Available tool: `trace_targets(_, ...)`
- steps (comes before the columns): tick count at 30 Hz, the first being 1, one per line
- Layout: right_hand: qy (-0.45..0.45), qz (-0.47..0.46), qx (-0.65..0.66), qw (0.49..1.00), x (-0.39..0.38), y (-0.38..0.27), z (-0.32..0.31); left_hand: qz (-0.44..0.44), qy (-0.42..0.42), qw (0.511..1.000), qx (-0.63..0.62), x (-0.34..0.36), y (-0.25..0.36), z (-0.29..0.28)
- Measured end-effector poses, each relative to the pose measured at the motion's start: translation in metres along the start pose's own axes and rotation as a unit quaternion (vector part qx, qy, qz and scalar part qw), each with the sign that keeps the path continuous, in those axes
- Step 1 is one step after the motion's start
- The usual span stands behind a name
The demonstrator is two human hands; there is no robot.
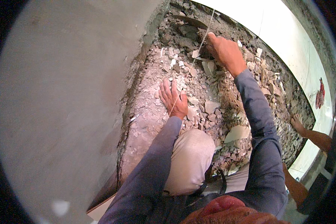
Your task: The person prepares the substrate by breaking up debris with a hammer and trowel, then measures the layout with a tape measure before applying mortar for new tiles.
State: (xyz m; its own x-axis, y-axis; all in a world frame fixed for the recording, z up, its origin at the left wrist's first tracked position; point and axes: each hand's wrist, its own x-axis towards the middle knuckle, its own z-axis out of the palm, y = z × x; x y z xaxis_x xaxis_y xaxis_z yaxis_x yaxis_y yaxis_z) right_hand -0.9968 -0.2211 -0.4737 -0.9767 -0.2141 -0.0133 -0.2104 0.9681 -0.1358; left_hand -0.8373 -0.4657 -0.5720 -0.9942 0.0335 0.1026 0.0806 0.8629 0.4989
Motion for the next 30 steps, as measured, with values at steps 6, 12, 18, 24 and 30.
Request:
trace_targets(6, -0.167, 0.086, 0.375, 0.908, 0.013, 0.034, -0.001, -0.005, 0.0, 1.0, 0.005, 0.003, 0.005, -0.005)
trace_targets(12, -0.195, 0.16, 0.526, 0.812, 0.043, 0.021, -0.011, -0.008, -0.008, 1.0, -0.007, 0.003, 0.006, -0.001)
trace_targets(18, 0.001, 0.11, 0.012, 0.994, -0.054, 0.055, -0.015, 0.007, 0.008, 1.0, -0.004, 0.004, 0.003, -0.008)
trace_targets(24, 0.037, 0.067, 0.002, 0.997, -0.031, 0.126, 0.002, 0.011, 0.009, 1.0, -0.015, 0.003, 0.011, 0.001)
trace_targets(30, 0.033, 0.026, 0.004, 0.999, -0.031, 0.084, 0.001, 0.004, 0.015, 1.0, 0.001, 0.001, 0.002, -0.004)
